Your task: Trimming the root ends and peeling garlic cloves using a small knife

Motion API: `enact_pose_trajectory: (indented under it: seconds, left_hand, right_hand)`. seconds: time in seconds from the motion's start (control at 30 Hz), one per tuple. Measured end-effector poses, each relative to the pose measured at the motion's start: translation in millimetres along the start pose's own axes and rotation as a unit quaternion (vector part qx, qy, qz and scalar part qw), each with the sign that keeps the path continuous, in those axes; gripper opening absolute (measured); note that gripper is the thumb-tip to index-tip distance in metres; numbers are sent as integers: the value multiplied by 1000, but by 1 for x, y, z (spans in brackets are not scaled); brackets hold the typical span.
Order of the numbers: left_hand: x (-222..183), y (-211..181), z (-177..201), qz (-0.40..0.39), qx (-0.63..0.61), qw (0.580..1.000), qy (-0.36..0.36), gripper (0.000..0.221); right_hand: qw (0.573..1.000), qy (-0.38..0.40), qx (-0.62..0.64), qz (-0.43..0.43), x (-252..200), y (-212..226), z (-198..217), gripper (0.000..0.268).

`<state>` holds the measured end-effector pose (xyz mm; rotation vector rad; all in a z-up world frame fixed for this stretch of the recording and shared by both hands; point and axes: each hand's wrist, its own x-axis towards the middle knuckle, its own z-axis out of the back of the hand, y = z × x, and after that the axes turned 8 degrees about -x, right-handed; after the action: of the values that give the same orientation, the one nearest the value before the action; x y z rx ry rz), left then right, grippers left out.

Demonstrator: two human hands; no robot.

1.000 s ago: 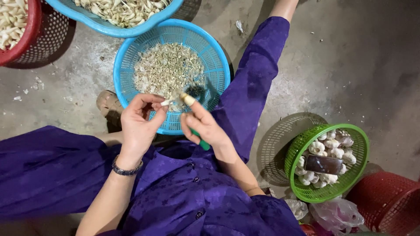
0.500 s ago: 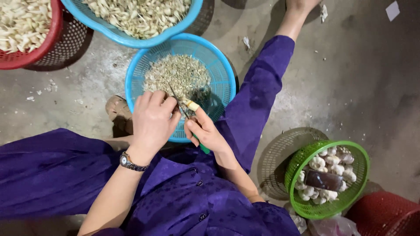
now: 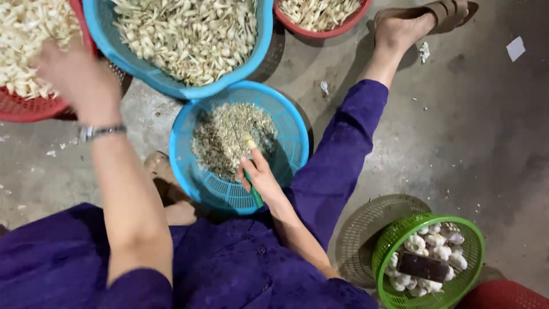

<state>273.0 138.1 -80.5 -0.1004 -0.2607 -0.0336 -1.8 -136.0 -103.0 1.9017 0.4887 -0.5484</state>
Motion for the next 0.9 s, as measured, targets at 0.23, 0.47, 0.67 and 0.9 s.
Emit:
enact_pose_trajectory:
  seconds: [0.23, 0.47, 0.67, 0.9]
  left_hand:
    - [81, -99, -161, -149, -184, 971, -37, 16]
    - [82, -106, -182, -135, -237, 962, -18, 15]
    - [21, -103, -76, 101, -588, 793, 125, 31]
    - [-123, -149, 46, 317, -788, 492, 191, 34]
  right_hand:
    - [998, -16, -68, -2, 4, 45, -7, 57]
    - [997, -35, -59, -29, 15, 30, 5, 59]
    - [997, 0, 21, 69, 2, 37, 2, 60]
    - [957, 108, -37, 267, -14, 28, -3, 64]
